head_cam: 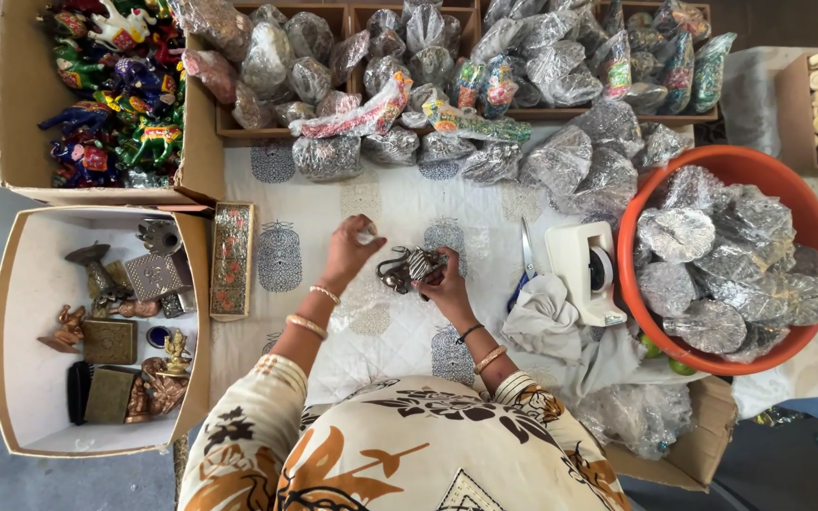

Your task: Wrap decorative items in protective plastic bubble wrap and cut using scissors.

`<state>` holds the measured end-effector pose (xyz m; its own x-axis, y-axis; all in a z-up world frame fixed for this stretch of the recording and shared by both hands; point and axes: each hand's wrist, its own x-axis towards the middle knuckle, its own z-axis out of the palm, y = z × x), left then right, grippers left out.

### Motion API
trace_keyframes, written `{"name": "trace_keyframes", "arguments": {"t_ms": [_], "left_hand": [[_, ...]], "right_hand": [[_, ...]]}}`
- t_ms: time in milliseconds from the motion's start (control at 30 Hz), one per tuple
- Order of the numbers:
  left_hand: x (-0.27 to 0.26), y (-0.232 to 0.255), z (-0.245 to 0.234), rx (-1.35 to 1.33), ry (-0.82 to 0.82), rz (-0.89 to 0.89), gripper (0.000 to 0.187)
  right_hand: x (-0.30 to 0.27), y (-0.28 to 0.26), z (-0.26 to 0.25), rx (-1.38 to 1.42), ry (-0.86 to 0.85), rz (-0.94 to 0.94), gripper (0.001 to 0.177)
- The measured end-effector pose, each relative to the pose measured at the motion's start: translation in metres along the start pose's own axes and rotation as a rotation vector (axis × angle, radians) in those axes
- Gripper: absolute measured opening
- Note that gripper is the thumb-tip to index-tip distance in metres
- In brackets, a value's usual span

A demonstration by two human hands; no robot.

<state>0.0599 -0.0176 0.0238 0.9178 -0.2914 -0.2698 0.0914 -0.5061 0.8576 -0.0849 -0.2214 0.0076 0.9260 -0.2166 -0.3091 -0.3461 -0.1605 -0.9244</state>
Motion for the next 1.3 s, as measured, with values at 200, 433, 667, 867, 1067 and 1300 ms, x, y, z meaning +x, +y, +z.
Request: {"name": "trace_keyframes", "arguments": {"t_ms": [200, 433, 667, 867, 1067, 1300], "left_hand": [[-0.061, 0.017, 0.046, -0.008, -0.104, 0.479, 0.01], [-0.098, 0.025, 0.047, 0.314, -0.114, 0.771, 0.019], [-0.105, 0.024, 0.043, 0.209, -0.138, 0.661, 0.033], [-0.093, 0.011, 0.051, -0.058, -0.128, 0.367, 0.03], [-0.074, 0.002, 0.026, -0.434, -0.031, 0.085, 0.029], [-0.041, -0.031, -0.003, -0.749, 0.071, 0.094, 0.021]], "right_hand": [[-0.001, -0.013, -0.001, -0.045, 0.005, 0.001, 0.087], [0.006, 0.012, -0.014, -0.063, -0.051, 0.048, 0.085], [-0.009, 0.009, -0.025, 0.195, -0.026, 0.092, 0.051], [-0.017, 0.001, -0.013, 0.349, -0.07, 0.023, 0.049], [-0.029, 0.008, -0.065, -0.303, 0.265, -0.19, 0.034], [-0.086, 0.025, -0.134, -1.033, 0.394, -0.283, 0.036]]}}
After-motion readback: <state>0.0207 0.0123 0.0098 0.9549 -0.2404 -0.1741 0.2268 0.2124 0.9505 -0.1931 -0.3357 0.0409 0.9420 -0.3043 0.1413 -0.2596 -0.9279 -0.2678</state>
